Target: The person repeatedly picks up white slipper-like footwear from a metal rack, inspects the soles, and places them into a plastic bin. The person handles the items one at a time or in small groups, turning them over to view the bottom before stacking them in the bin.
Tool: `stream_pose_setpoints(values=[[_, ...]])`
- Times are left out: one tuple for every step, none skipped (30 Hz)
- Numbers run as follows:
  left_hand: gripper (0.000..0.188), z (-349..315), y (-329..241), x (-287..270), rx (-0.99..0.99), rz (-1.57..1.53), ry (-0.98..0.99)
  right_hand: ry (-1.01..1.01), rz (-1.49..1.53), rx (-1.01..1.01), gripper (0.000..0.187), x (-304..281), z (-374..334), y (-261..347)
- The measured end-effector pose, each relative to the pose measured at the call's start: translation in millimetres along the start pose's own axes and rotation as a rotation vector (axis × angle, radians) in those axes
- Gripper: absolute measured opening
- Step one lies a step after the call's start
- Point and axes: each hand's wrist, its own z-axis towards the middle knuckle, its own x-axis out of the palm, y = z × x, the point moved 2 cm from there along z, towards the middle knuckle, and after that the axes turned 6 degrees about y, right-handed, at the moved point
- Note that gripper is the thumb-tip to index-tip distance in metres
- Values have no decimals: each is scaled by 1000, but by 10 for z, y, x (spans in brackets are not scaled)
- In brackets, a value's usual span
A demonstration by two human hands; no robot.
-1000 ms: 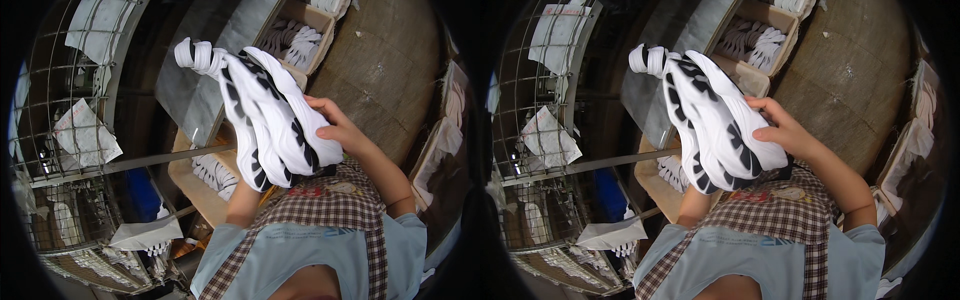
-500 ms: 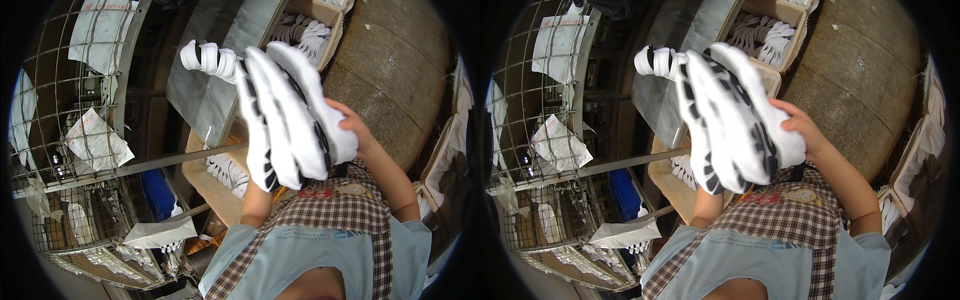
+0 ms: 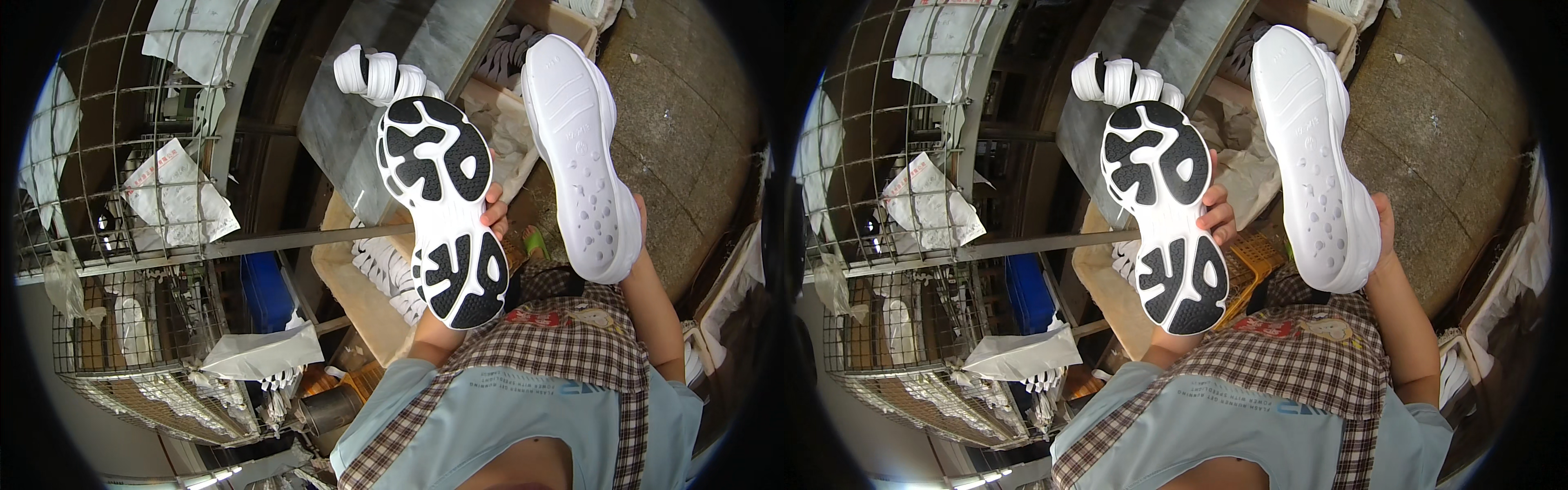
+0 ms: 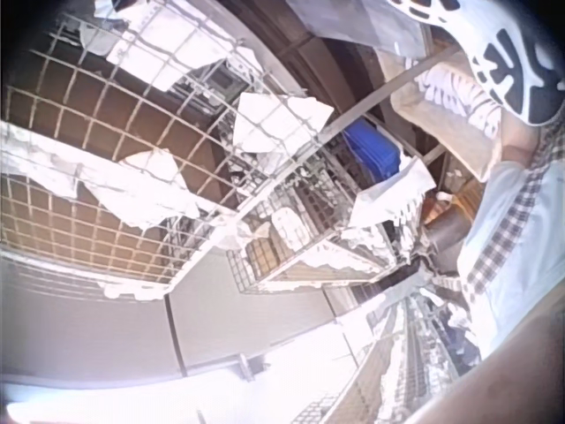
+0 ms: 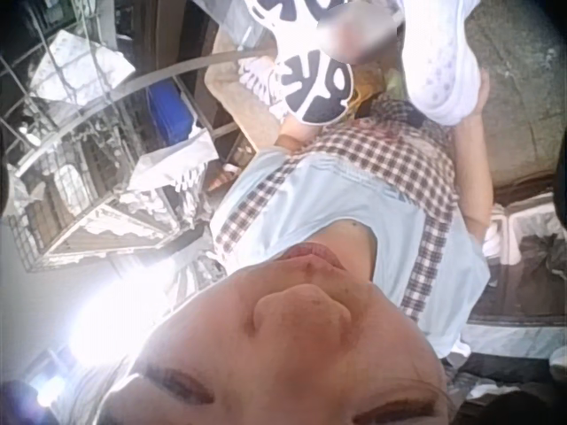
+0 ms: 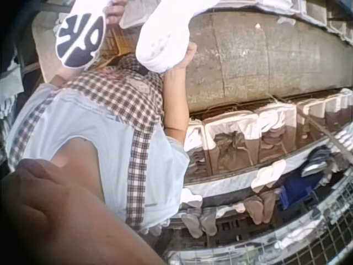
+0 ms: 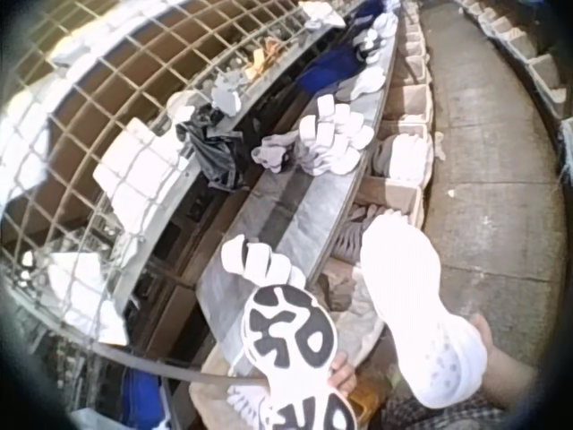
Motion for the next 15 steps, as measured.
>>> stream_pose_setpoints(values=[[93,27,20,60,4,3,14,31,-52,-13,67,43,6,-1],[90,63,20,116,-6,8,-27,62,-104,-26,69,88,13,-6],[82,56,75,188,60,86,-168,48,-178,-30,71,116,24,-8],[74,49,118,239,77,306,-391,50,-250,-35,74,135,42,-20],[68,67,146,289,68,443,-486,19,-328,-35,77,131,56,-39],[62,86,175,317,44,577,-535,17,-398,-3,79,112,81,-70],[56,153,171,279,12,704,-552,63,-516,49,77,83,104,-116],[51,173,183,235,-9,805,-566,19,-453,50,75,24,123,-146],[48,290,80,59,4,937,-727,31,-354,55,74,-37,144,-187],[45,345,37,-63,27,882,-678,-17,-285,63,75,-112,142,-204],[43,321,24,-145,59,752,-585,-38,-211,77,76,-181,129,-230],[40,290,6,-223,82,611,-496,11,-94,98,78,-228,114,-261],[38,246,-7,-267,103,435,-368,-86,-127,102,77,-292,97,-257],[36,190,-4,-282,111,250,-233,-116,-125,110,77,-332,74,-248],[34,130,-9,-278,104,91,-107,-92,-117,99,77,-349,61,-230]])
